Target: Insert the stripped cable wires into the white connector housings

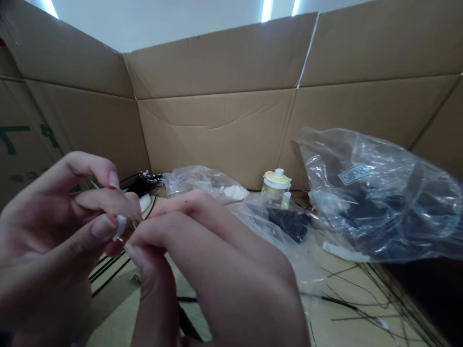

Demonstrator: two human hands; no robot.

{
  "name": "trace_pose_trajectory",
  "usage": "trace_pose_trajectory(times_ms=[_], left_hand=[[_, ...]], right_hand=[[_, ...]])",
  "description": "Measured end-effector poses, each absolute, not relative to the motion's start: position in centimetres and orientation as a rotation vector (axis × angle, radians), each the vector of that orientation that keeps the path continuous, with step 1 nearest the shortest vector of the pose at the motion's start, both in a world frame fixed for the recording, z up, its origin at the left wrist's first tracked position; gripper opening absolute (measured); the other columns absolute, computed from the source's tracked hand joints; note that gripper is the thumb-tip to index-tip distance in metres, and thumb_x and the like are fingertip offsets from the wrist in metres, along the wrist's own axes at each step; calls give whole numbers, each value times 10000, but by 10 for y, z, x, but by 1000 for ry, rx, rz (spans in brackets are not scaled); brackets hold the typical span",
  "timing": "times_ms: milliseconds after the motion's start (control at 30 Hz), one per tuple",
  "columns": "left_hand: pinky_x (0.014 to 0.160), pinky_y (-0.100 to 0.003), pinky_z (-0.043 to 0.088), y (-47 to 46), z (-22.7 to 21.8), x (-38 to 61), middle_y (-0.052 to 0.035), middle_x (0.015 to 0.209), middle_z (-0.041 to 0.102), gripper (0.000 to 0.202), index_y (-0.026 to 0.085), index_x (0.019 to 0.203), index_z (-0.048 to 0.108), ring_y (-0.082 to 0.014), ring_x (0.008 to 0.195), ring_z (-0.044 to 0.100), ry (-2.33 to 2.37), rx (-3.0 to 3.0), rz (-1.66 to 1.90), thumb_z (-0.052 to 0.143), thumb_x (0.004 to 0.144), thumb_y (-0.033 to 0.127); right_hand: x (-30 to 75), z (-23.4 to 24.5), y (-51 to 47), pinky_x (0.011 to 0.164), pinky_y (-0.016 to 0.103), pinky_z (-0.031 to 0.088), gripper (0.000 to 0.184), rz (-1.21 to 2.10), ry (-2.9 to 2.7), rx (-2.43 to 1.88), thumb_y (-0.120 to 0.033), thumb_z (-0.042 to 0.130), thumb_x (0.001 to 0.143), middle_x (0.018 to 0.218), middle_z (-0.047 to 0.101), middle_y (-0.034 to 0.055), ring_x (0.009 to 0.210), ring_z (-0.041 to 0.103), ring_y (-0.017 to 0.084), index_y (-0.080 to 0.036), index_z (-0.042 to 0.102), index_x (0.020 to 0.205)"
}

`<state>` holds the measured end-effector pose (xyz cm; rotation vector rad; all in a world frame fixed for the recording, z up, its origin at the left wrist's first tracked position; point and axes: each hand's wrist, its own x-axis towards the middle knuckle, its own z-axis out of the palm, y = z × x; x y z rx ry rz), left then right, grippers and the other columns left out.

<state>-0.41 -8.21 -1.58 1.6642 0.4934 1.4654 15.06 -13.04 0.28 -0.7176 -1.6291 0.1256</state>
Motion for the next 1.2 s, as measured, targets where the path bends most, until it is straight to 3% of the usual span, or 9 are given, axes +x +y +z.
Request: trace_pose_trajectory(times_ms=[133, 367, 533, 733, 833, 933, 1100, 1200], left_hand=[[514, -138, 486, -82, -15, -2, 54, 661, 646, 176, 342, 1015, 612, -81, 560, 568, 510, 1682, 1487, 716, 885, 284], [513, -120, 511, -82, -15, 1, 56, 638, 666, 197, 319, 1021, 604, -78, 543, 599, 569, 1816, 1613, 719, 882, 237], [514, -160, 524, -86, -18, 3, 58, 637, 669, 218, 306, 1040, 582, -100, 553, 615, 587, 1866, 1647, 708, 886, 216], [501, -198, 527, -88, -19, 1, 41, 678, 700, 233, 307, 1024, 575, -121, 562, 619, 635, 1928, 1682, 731, 869, 227], [518, -184, 539, -86, -18, 2, 52, 663, 690, 224, 302, 1019, 578, -108, 562, 616, 632, 1926, 1686, 731, 873, 229], [518, -171, 533, -84, -18, 4, 62, 649, 687, 207, 296, 1021, 577, -98, 562, 612, 634, 1885, 1695, 722, 885, 238], [494, -189, 521, -87, -19, 6, 60, 654, 698, 228, 293, 994, 573, -106, 549, 604, 649, 1854, 1745, 740, 859, 215], [495, -194, 530, -89, -19, 7, 57, 648, 689, 224, 286, 982, 575, -111, 552, 603, 645, 1827, 1747, 732, 857, 187]], right_hand=[[153, 4, -133, 609, 320, 567, 81, 148, -1625, -729, -241, 687, 847, 781, 707, 44, 694, 660, 195, -259, 722, 776], [144, -5, -124, 590, 234, 547, 297, 8, -1550, -738, 46, 664, 748, 740, 667, -7, 670, 630, 132, -245, 689, 695], [141, -5, -124, 547, 224, 515, 292, -6, -1536, -768, 44, 676, 749, 677, 581, -16, 599, 561, 112, -242, 687, 693], [139, -5, -127, 555, 269, 534, 213, -11, -1545, -762, -233, 590, 905, 680, 574, 35, 599, 554, 150, -248, 694, 720], [140, -4, -128, 607, 290, 545, 223, 8, -1554, -772, -274, 563, 923, 705, 609, 46, 644, 591, 165, -254, 695, 745], [141, -3, -127, 634, 295, 535, 218, 19, -1587, -771, -235, 562, 926, 717, 633, 42, 664, 611, 159, -249, 693, 752], [138, -6, -124, 609, 270, 512, 251, -20, -1545, -817, -16, 620, 831, 721, 644, 4, 658, 625, 138, -248, 682, 757], [135, -6, -125, 649, 277, 523, 271, -36, -1486, -863, 10, 646, 810, 701, 646, -21, 641, 627, 133, -254, 667, 749]])
